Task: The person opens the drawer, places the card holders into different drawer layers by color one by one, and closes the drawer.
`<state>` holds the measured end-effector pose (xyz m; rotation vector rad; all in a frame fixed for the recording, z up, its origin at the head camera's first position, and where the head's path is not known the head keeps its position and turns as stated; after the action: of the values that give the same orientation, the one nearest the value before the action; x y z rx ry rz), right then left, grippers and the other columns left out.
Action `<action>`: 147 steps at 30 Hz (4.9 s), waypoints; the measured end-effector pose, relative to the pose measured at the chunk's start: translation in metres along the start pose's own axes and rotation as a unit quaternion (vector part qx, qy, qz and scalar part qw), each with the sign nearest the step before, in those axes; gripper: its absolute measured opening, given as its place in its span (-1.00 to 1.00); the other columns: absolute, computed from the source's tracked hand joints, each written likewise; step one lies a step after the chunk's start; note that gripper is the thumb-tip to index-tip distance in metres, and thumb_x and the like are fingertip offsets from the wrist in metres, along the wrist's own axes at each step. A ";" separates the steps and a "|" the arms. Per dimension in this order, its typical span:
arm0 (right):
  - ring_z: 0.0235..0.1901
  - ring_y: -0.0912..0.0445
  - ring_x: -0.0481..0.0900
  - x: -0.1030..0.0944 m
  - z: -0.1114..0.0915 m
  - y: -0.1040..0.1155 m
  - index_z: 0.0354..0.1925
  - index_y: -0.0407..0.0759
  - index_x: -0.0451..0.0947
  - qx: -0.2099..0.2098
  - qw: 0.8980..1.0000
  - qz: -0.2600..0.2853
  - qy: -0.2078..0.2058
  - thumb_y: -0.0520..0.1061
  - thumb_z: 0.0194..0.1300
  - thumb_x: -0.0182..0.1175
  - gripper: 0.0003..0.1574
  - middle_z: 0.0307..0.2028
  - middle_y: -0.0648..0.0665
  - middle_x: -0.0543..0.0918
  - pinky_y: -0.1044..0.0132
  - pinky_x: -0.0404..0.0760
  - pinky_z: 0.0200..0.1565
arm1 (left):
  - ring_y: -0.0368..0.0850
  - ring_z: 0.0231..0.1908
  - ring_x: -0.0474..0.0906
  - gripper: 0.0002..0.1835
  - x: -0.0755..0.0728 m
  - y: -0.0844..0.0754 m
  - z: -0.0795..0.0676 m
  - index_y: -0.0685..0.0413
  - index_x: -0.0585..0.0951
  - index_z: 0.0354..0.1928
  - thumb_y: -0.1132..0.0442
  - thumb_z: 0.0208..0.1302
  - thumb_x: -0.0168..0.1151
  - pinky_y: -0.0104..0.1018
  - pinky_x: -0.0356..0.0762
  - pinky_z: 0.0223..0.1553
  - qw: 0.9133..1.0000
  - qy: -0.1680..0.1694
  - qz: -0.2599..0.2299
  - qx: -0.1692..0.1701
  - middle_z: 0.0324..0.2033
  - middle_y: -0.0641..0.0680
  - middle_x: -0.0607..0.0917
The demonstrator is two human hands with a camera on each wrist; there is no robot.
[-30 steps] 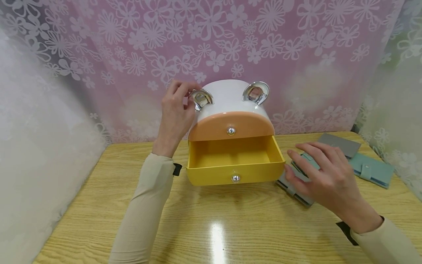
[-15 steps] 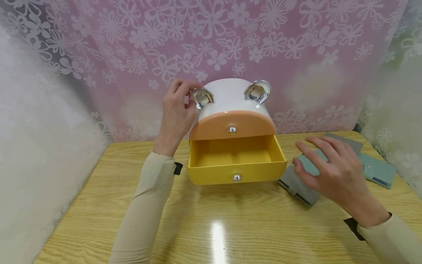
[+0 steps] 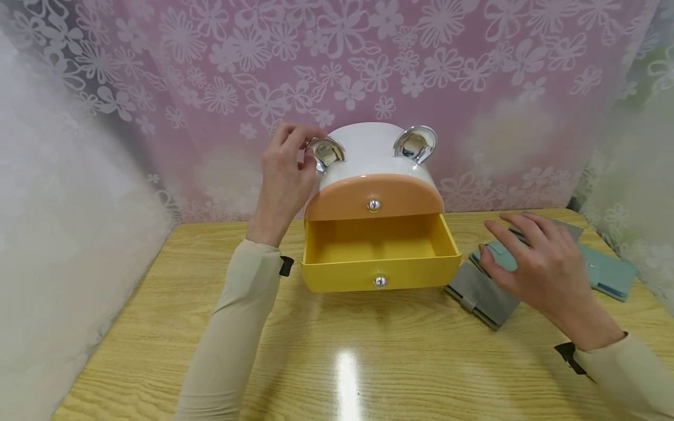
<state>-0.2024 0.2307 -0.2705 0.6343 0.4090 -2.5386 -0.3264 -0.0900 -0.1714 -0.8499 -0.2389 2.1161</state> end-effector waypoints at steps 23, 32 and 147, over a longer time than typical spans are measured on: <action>-0.22 -0.39 0.59 0.012 -0.016 -0.043 0.03 -0.27 0.68 0.049 0.997 -0.034 0.058 0.34 0.47 -0.14 -0.20 -0.07 -0.42 0.66 -0.31 0.57 -0.27 | -0.03 -0.10 0.57 -0.72 0.001 -0.001 -0.001 0.07 0.70 -0.04 0.45 0.37 0.07 -0.25 0.76 -0.17 1.000 0.009 0.008 -0.008 -0.10 0.14 0.57; -0.15 -0.40 0.59 0.018 -0.026 -0.059 0.02 -0.26 0.69 0.052 0.995 -0.051 0.067 0.37 0.46 -0.17 -0.16 -0.04 -0.41 0.67 -0.35 0.53 -0.36 | -0.03 -0.10 0.57 -0.72 0.001 -0.001 -0.001 0.08 0.69 -0.04 0.46 0.37 0.07 -0.24 0.76 -0.17 1.000 0.007 0.007 -0.004 -0.10 0.15 0.58; -0.50 -0.12 0.49 0.082 -0.098 -0.164 0.02 -0.48 0.51 0.125 0.930 -0.029 0.344 -0.48 0.02 0.40 -0.46 -0.30 -0.43 0.52 -0.04 0.53 -0.53 | -0.02 -0.09 0.59 -0.72 0.001 0.003 0.000 0.09 0.70 -0.05 0.46 0.37 0.08 -0.25 0.76 -0.18 1.000 0.005 -0.002 -0.014 -0.10 0.15 0.58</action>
<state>-0.3161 0.3745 -0.3682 1.6415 0.3328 -2.3690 -0.3284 -0.0908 -0.1733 -0.8765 -0.2657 2.1077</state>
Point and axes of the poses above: each hand's wrist, its own z-axis towards the middle knuckle, its own x-axis out of the palm, y = z × x, the point moved 10 cm from there along z, towards the middle knuckle
